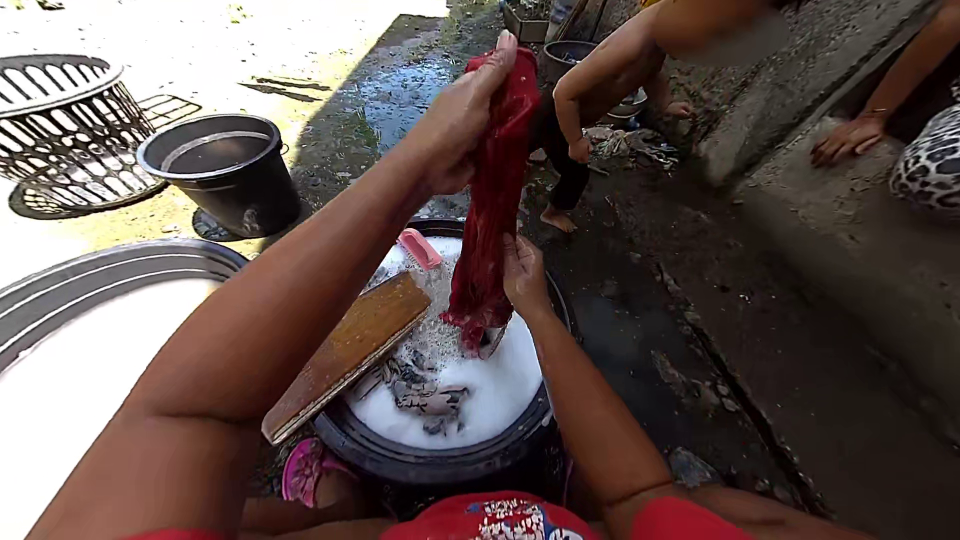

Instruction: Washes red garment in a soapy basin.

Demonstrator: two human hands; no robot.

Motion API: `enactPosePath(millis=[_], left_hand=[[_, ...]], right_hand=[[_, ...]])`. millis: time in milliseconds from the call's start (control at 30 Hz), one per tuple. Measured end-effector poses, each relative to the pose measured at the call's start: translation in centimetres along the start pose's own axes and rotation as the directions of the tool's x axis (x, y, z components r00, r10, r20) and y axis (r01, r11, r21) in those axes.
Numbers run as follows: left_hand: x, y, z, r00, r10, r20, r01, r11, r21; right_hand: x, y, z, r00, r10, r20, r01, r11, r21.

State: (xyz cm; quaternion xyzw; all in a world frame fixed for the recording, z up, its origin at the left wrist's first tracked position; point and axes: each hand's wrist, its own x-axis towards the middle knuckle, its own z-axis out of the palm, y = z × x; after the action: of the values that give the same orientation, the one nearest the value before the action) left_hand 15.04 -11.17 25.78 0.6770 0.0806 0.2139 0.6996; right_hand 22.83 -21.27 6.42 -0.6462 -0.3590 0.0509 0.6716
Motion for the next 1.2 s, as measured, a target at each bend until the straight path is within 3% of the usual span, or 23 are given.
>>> enactPosePath(millis=[67,133,233,300,367,467,533,567,700,767,833,867,900,933,967,1000,1033,1067,1100,1133,1200], left_hand=[[-1.3,1.2,-2.0,0.999,0.0,-0.05,0.009,0.984,0.18],[-2.9,1.3,-4.3,0.985,-0.042,-0.166,0.106,0.911,0.399],[-4.0,-2.7,-6.7,0.953,-0.166,-0.252,0.271,0.84,0.47],[-4.1,-8.3,-7.0,0.895,-0.33,-0.299,0.427,0.826,0.367],[-4.5,-16.5,-6.4,0.83,-0.458,-0.318,0.551,0.76,0.344],[-5.8,-29.2,-4.5,0.684,-0.662,-0.308,0.708,0.499,0.501],[-7.3,-33.9,-2.2,0.614,-0.718,-0.329,0.721,0.341,0.603],[-7.9,-35.5,-1.2,0.615,-0.704,-0.355,0.711,0.302,0.635],[-9.1,-39.8,0.0,0.682,-0.605,-0.41,0.673,0.302,0.675],[-9.8,-41.8,0.1,0.688,-0.574,-0.443,0.716,0.439,0.543],[-11.3,-41.8,0.0,0.71,-0.608,-0.355,0.704,0.622,0.342],[-11.5,-40.0,-0.4,0.688,-0.674,-0.27,0.723,0.602,0.339],[-10.9,-38.5,-1.0,0.686,-0.699,-0.201,0.713,0.591,0.379],[-9.4,-37.1,-1.2,0.734,-0.653,-0.185,0.664,0.634,0.397],[-7.3,-35.1,-1.0,0.787,-0.563,-0.252,0.616,0.692,0.377],[-5.4,-32.9,-0.8,0.801,-0.49,-0.344,0.579,0.781,0.237],[-4.0,-30.5,-1.1,0.787,-0.448,-0.424,0.507,0.862,0.03],[-3.1,-28.8,-1.7,0.765,-0.428,-0.482,0.394,0.902,-0.175],[-2.5,-28.3,-2.4,0.746,-0.402,-0.531,0.274,0.912,-0.305],[-2.1,-28.8,-3.1,0.741,-0.356,-0.57,0.183,0.923,-0.339],[-0.8,-29.5,-3.2,0.704,-0.313,-0.637,0.149,0.943,-0.299]], right_hand=[[2.2,-0.1,-2.2,0.989,-0.068,-0.128,0.076,0.995,0.061],[5.0,0.3,-4.8,0.961,-0.099,-0.258,0.132,0.984,0.116],[6.0,2.4,-5.9,0.966,-0.065,-0.248,0.083,0.994,0.065],[4.9,6.3,-4.7,0.979,0.033,-0.202,-0.036,0.999,-0.011],[3.0,11.5,-2.9,0.966,0.205,-0.16,-0.242,0.934,-0.264],[-0.9,18.3,-0.3,0.853,0.521,0.001,-0.454,0.744,-0.491],[-3.6,21.2,1.2,0.822,0.569,0.034,-0.481,0.724,-0.494],[-4.5,22.1,1.8,0.824,0.566,0.02,-0.49,0.73,-0.476],[-6.3,23.1,3.2,0.851,0.525,-0.023,-0.503,0.801,-0.324],[-7.3,25.3,4.0,0.887,0.455,-0.081,-0.462,0.867,-0.186],[-8.2,27.8,4.4,0.902,0.415,-0.121,-0.432,0.866,-0.251],[-8.3,27.3,3.4,0.838,0.546,0.002,-0.498,0.766,-0.407],[-7.8,25.5,2.1,0.686,0.715,0.135,-0.507,0.603,-0.616],[-7.0,23.0,1.2,0.498,0.842,0.206,-0.49,0.47,-0.734],[-6.3,21.6,0.8,0.444,0.866,0.23,-0.499,0.452,-0.739],[-6.2,21.7,1.4,0.61,0.779,0.147,-0.546,0.548,-0.634],[-6.3,23.6,3.3,0.839,0.54,-0.071,-0.513,0.739,-0.436],[-5.3,24.0,4.6,0.896,0.386,-0.22,-0.437,0.858,-0.272],[-4.1,22.8,5.5,0.916,0.249,-0.314,-0.331,0.912,-0.244],[-3.3,20.2,6.0,0.931,0.12,-0.346,-0.203,0.955,-0.216],[-2.6,15.6,7.9,0.909,-0.178,-0.377,0.143,0.983,-0.119]])
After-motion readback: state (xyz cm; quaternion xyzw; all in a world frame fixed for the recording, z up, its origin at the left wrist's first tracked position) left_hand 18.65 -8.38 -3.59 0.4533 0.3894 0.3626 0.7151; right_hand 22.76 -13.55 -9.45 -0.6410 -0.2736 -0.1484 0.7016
